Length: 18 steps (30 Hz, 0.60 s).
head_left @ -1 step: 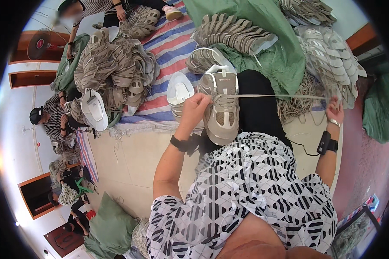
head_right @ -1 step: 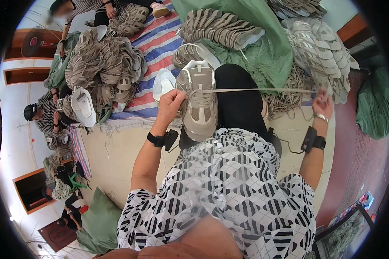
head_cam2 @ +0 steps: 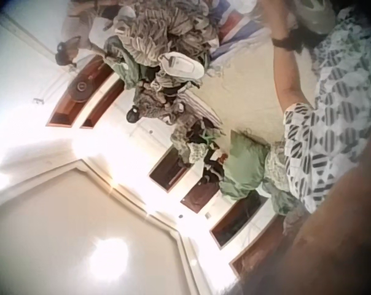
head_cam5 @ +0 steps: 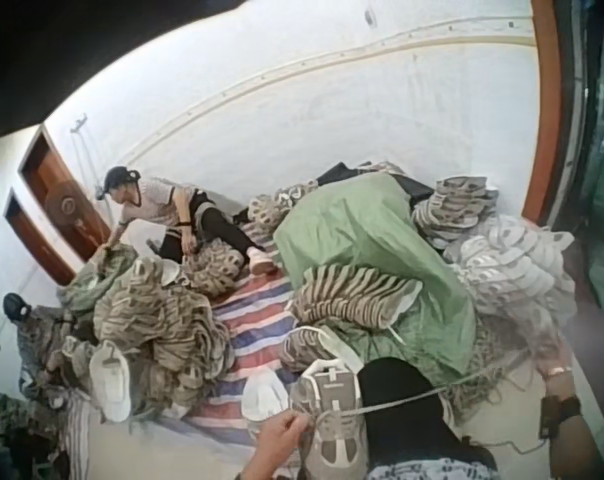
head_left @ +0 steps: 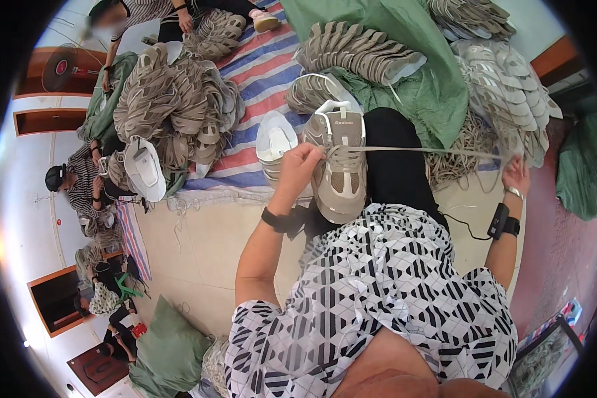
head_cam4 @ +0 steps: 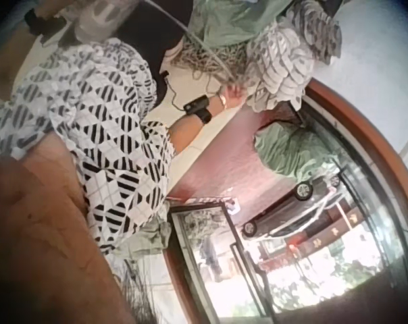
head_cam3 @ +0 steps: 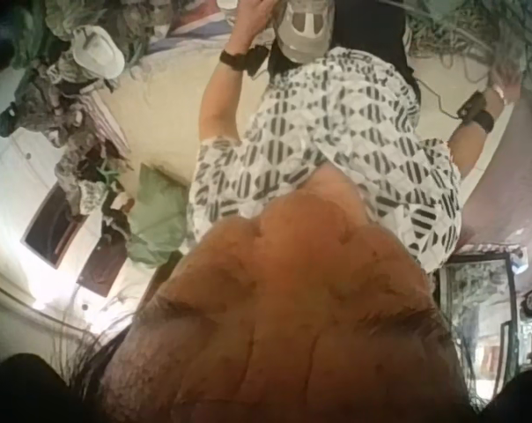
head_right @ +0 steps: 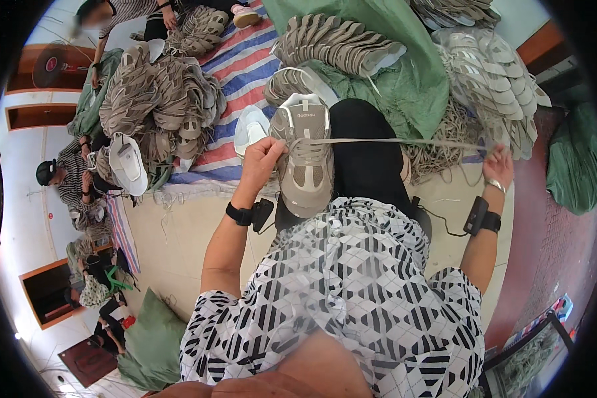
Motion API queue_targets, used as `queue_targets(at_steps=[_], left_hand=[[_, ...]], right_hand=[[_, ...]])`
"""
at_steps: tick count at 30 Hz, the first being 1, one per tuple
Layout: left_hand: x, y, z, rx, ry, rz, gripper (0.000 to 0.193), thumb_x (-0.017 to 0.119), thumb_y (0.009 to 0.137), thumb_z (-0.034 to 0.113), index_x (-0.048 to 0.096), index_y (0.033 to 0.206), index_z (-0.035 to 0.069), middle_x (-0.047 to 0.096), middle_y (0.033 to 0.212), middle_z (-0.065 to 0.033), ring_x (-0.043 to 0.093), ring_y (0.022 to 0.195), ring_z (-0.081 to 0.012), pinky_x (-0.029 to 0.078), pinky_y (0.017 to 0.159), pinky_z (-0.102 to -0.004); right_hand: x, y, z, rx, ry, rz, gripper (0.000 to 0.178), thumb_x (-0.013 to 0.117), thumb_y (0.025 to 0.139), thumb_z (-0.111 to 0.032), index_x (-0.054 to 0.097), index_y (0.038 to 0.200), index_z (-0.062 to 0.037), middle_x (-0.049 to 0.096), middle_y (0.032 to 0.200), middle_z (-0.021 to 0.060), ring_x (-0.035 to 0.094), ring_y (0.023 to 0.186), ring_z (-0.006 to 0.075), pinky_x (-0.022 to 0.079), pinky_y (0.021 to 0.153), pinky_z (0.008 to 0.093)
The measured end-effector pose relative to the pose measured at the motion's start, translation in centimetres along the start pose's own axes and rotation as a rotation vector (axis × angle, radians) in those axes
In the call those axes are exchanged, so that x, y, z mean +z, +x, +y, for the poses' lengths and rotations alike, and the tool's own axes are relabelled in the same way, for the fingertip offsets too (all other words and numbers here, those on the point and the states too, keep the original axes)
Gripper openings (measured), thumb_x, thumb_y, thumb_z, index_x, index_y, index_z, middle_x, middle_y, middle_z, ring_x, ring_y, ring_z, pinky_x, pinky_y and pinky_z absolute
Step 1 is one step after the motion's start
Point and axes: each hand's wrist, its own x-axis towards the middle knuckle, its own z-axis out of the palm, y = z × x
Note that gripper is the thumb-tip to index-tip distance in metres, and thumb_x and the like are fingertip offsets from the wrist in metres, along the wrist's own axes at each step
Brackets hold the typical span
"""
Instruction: The person sits on the floor and laces a beige sneaker by hand. They thread the laces through the eyelets, pull them tight, and tie a knot. The person then picks up a white shoe insole and places it inside the sneaker before continuing to adjust the laces.
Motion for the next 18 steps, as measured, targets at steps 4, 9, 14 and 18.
queue_targets(at_steps=[4,9,14,18], left_hand=[[0.6,1.0,-0.4,-0.026,-0.121,0.027,0.025,0.059,0.091,0.023,0.063,0.077,0.003,0.056,0.068,0.0057,0.045,0.060,-0.0030,0.035,0.054,-0.0195],[1.5,0.8,-1.2,-0.042,-0.128,0.144,0.023,0.062,0.087,0.019,0.060,0.074,0.001,0.062,0.068,-0.0031,0.054,0.062,-0.0114,0.044,0.060,-0.0262],[2.2,0.3,2.0,0.446,0.681,0.330,0.014,0.061,0.083,0.014,0.058,0.075,0.003,0.058,0.070,-0.0118,0.056,0.060,-0.0254,0.045,0.059,-0.0335],[2.1,1.3,1.0,0.166,0.418,0.193,0.012,0.061,0.083,0.012,0.056,0.077,0.003,0.058,0.074,-0.0124,0.056,0.063,-0.0270,0.045,0.059,-0.0366]], right_hand=[[-9.1,1.0,-5.5,-0.218,-0.234,0.367,0.014,0.051,0.093,-0.013,0.059,0.088,-0.0026,0.058,0.073,0.0078,0.043,0.054,0.0142,0.039,0.055,0.0285],[-16.4,2.1,-8.0,-0.286,-0.239,0.590,0.008,0.055,0.091,-0.011,0.060,0.088,-0.0046,0.054,0.065,0.0062,0.042,0.052,0.0121,0.034,0.049,0.0270],[-5.6,1.6,6.9,0.008,-0.959,0.053,0.050,0.060,0.083,-0.008,0.042,0.129,0.0021,0.065,0.080,0.0080,0.041,0.048,0.0072,0.033,0.042,0.0204],[10.9,-7.8,19.4,0.110,-1.329,-0.487,0.023,0.055,0.091,-0.014,0.055,0.111,-0.0029,0.069,0.085,0.0098,0.066,0.069,0.0128,0.050,0.053,0.0219]])
